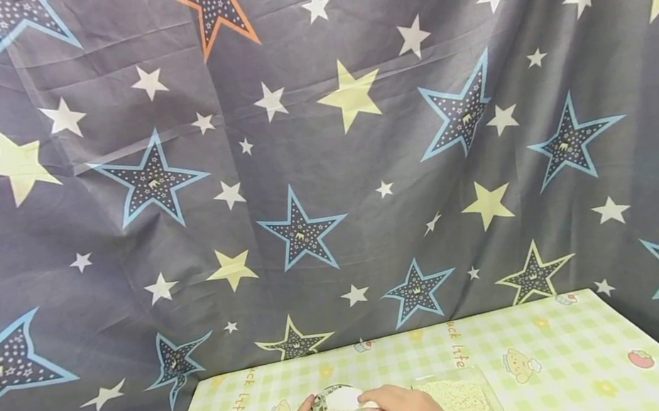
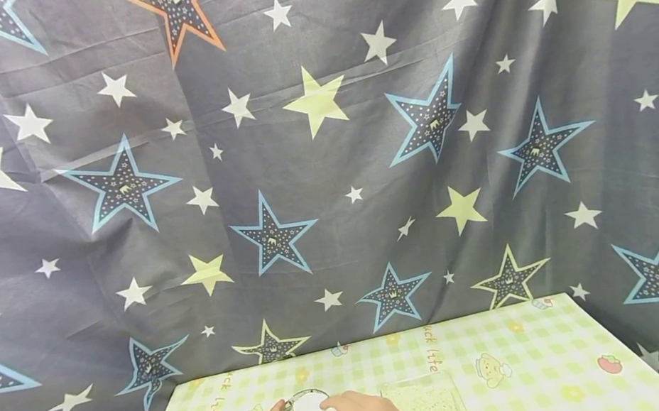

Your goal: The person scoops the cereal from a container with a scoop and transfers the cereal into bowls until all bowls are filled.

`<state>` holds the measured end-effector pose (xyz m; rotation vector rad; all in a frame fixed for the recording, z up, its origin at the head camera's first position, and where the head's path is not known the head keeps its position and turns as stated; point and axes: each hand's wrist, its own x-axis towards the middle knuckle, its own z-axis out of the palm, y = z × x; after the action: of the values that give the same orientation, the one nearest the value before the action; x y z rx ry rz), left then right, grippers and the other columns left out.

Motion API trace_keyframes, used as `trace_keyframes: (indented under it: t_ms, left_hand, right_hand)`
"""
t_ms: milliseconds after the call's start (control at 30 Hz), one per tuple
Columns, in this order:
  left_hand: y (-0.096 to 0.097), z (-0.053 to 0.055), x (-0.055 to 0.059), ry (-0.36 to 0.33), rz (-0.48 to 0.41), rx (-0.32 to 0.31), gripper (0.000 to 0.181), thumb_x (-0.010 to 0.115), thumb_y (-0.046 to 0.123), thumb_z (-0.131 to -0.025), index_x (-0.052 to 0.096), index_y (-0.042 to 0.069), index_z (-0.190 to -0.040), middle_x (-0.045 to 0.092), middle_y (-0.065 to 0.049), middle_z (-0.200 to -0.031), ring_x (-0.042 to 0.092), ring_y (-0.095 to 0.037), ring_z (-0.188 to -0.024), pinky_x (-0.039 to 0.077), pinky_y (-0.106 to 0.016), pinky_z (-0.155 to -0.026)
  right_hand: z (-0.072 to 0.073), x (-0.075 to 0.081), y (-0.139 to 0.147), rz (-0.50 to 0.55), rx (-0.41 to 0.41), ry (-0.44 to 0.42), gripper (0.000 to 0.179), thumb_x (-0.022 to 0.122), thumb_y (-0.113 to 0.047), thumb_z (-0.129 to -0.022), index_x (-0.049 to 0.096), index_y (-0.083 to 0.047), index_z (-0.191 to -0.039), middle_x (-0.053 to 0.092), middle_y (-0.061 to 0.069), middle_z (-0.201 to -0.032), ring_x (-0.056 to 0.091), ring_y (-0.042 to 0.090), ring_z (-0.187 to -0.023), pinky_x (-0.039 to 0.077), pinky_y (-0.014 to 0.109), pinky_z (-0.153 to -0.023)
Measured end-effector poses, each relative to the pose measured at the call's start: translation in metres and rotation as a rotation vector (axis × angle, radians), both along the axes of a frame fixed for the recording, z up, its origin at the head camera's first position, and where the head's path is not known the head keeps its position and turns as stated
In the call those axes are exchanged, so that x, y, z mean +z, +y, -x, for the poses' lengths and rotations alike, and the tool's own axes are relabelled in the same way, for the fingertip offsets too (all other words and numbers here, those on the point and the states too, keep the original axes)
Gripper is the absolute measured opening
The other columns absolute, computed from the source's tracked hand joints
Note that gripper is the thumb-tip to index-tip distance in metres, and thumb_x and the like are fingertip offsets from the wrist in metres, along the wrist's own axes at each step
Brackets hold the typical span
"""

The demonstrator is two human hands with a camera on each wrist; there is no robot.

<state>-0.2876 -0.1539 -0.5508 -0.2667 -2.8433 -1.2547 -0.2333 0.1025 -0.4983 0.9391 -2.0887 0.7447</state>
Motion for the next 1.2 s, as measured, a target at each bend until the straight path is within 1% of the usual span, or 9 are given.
trace_keyframes:
  t_ms: [100,300,400,467,533,667,767,967,1200]
  left_hand:
    - [0.001,0.0,0.0,-0.001,0.013,0.013,0.111,0.09,0.053,-0.082,0.038,-0.007,-0.159,0.052,-0.037,-0.152,0.055,-0.057,-0.136,0.051,-0.071,-0.108]
    - [0.003,0.001,0.002,-0.015,0.03,0.022,0.112,0.091,0.053,-0.081,0.038,-0.007,-0.159,0.051,-0.037,-0.151,0.052,-0.059,-0.138,0.048,-0.073,-0.11]
    - [0.003,0.0,0.002,-0.013,0.052,0.026,0.113,0.091,0.055,-0.079,0.039,-0.008,-0.158,0.054,-0.035,-0.149,0.053,-0.06,-0.136,0.048,-0.075,-0.109]
    - [0.003,-0.001,0.001,0.014,0.076,0.029,0.115,0.091,0.058,-0.077,0.041,-0.008,-0.157,0.057,-0.033,-0.147,0.053,-0.058,-0.135,0.048,-0.075,-0.109]
    - [0.003,-0.002,0.001,0.038,0.113,0.035,0.116,0.09,0.062,-0.075,0.043,-0.006,-0.157,0.058,-0.031,-0.147,0.052,-0.057,-0.136,0.048,-0.075,-0.109]
    - [0.009,-0.006,0.007,0.075,0.17,0.045,0.118,0.09,0.067,-0.072,0.046,-0.002,-0.157,0.056,-0.028,-0.152,0.044,-0.057,-0.144,0.042,-0.078,-0.113]
    - [0.017,-0.011,0.015,0.108,0.158,0.024,0.115,0.09,0.066,-0.073,0.046,0.001,-0.158,0.053,-0.025,-0.157,0.039,-0.059,-0.149,0.039,-0.081,-0.114]
    - [0.038,-0.018,0.024,0.213,0.102,-0.088,0.108,0.091,0.057,-0.077,0.046,0.002,-0.159,0.052,-0.023,-0.159,0.038,-0.058,-0.15,0.042,-0.081,-0.111]
    - [0.066,-0.022,0.029,0.194,0.052,-0.224,0.105,0.089,0.056,-0.082,0.043,0.001,-0.16,0.049,-0.029,-0.16,0.038,-0.06,-0.149,0.041,-0.086,-0.106]
  right_hand:
    - [-0.001,0.005,0.007,0.055,0.005,-0.055,0.017,0.066,-0.012,-0.106,0.074,-0.014,-0.121,0.079,-0.006,-0.104,0.067,-0.004,-0.08,0.056,0.012,-0.072]
    - [-0.009,0.02,0.031,0.274,0.054,-0.425,0.023,0.056,-0.018,-0.113,0.075,-0.011,-0.124,0.072,-0.004,-0.085,0.061,-0.004,-0.067,0.055,0.019,-0.059]
    - [-0.011,0.026,0.045,0.366,-0.003,-0.574,0.025,0.056,-0.024,-0.113,0.075,-0.012,-0.123,0.077,0.004,-0.089,0.063,0.002,-0.064,0.055,0.023,-0.053]
    - [-0.012,0.028,0.056,0.435,-0.044,-0.655,0.026,0.057,-0.027,-0.113,0.075,-0.012,-0.124,0.079,0.007,-0.094,0.063,0.005,-0.061,0.055,0.024,-0.048]
    - [-0.013,0.03,0.068,0.501,-0.096,-0.725,0.026,0.058,-0.029,-0.112,0.075,-0.013,-0.123,0.078,0.006,-0.093,0.061,0.008,-0.058,0.053,0.026,-0.044]
    - [-0.016,0.031,0.093,0.619,-0.169,-0.76,0.022,0.06,-0.024,-0.111,0.076,-0.013,-0.121,0.074,-0.002,-0.087,0.058,0.01,-0.055,0.052,0.028,-0.041]
    - [-0.018,0.028,0.114,0.674,-0.221,-0.768,0.022,0.059,-0.022,-0.111,0.075,-0.01,-0.122,0.073,-0.002,-0.086,0.06,0.012,-0.058,0.052,0.029,-0.041]
    - [-0.023,0.021,0.15,0.691,-0.33,-0.843,0.031,0.056,-0.027,-0.113,0.072,-0.005,-0.13,0.073,0.0,-0.088,0.062,0.014,-0.064,0.054,0.032,-0.044]
    - [-0.026,0.016,0.168,0.688,-0.354,-0.917,0.039,0.055,-0.033,-0.114,0.068,-0.003,-0.135,0.073,0.002,-0.091,0.063,0.017,-0.067,0.055,0.034,-0.046]
